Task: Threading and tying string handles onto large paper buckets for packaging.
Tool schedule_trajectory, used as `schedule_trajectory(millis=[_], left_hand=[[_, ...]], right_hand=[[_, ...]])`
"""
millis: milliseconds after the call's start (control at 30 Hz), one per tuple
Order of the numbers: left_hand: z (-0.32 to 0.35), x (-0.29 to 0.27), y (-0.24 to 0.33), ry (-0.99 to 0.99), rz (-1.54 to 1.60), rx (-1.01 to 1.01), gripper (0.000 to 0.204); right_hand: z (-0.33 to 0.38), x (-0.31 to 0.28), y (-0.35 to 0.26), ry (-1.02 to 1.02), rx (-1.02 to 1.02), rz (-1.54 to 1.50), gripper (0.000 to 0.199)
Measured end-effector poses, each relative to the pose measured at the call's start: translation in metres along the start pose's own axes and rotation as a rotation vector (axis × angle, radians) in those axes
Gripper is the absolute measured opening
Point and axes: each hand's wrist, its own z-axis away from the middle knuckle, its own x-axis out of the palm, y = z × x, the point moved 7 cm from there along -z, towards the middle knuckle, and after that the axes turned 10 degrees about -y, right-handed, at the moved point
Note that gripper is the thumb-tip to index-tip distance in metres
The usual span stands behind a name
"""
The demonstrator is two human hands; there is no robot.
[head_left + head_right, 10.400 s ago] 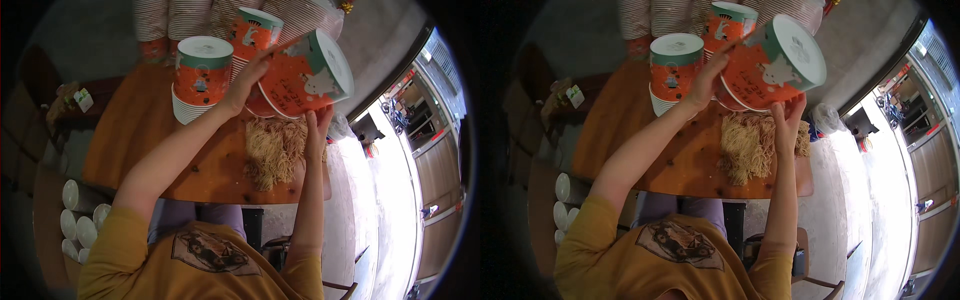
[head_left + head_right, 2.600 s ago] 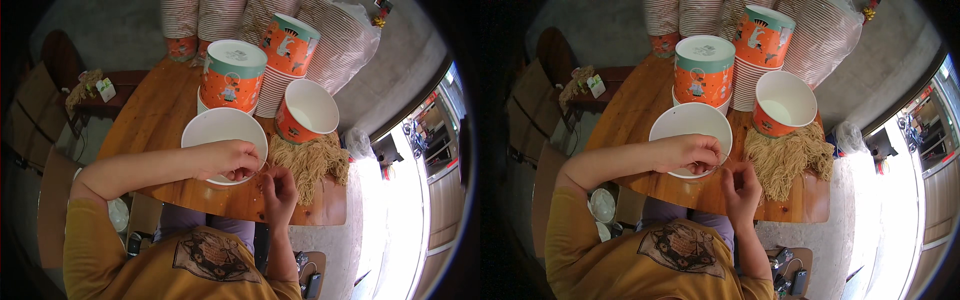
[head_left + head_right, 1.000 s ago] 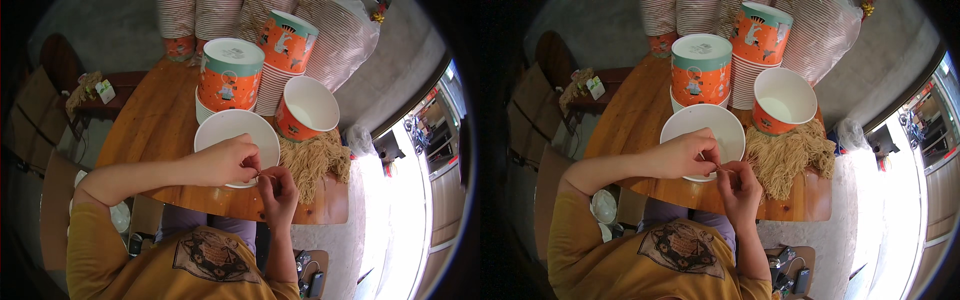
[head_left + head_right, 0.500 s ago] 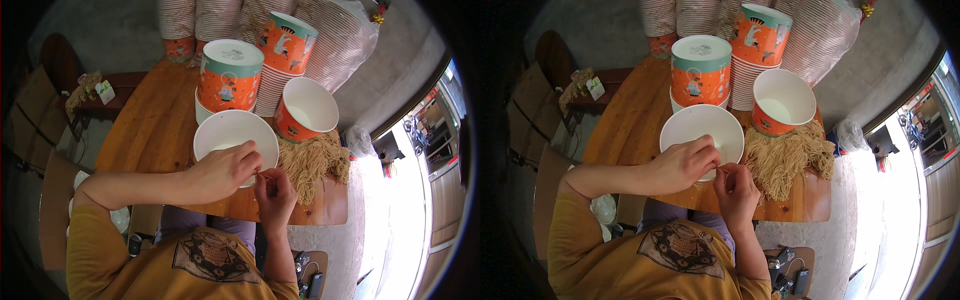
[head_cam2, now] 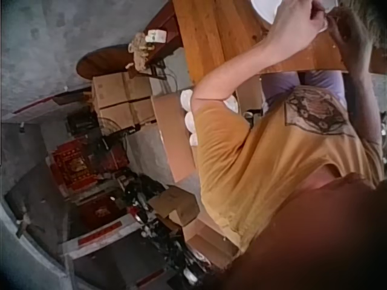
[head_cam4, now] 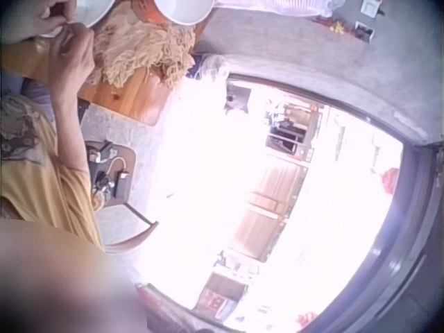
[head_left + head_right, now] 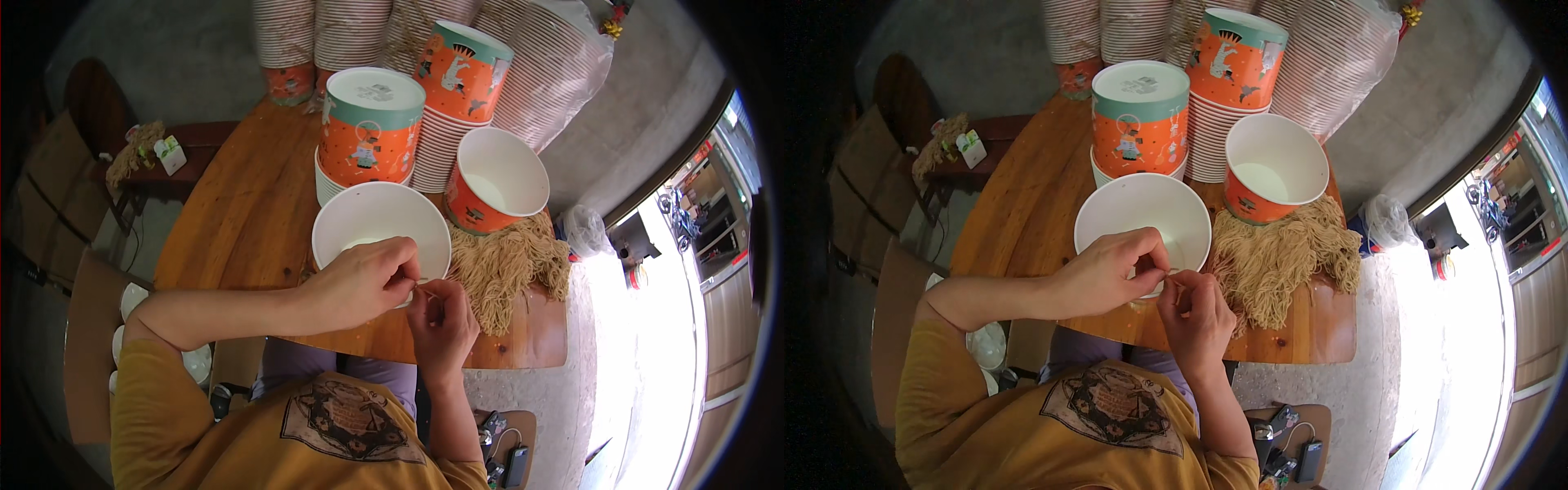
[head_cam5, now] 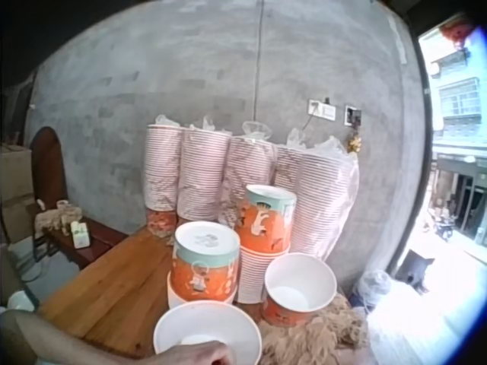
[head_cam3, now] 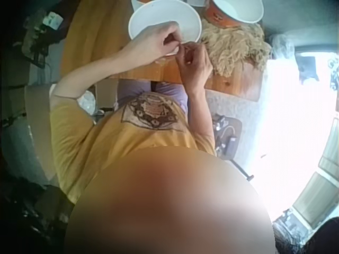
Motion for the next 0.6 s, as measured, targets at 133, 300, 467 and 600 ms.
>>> schedule_trajectory(millis=[133, 300, 467, 600], left_hand=[[-0.002, 0.003, 0.001, -0.052, -0.002, -0.034, 0.016], [-0.003, 0.004, 0.001, 0.001, 0.070, 0.001, 0.023], [-0.005, 0.003, 0.002, 0.023, 0.157, -0.001, 0.022], [-0.006, 0.004, -0.001, -0.016, 0.213, -0.029, 0.025]], right_hand=[[0.002, -0.002, 0.002, 0.017, 0.020, -0.019, 0.018], [0.007, 0.000, 0.022, -0.019, 0.257, -0.254, 0.011], [0.014, 0.007, 0.035, -0.010, 0.371, -0.496, 0.011], [0.016, 0.004, 0.036, 0.016, 0.328, -0.518, 0.013]])
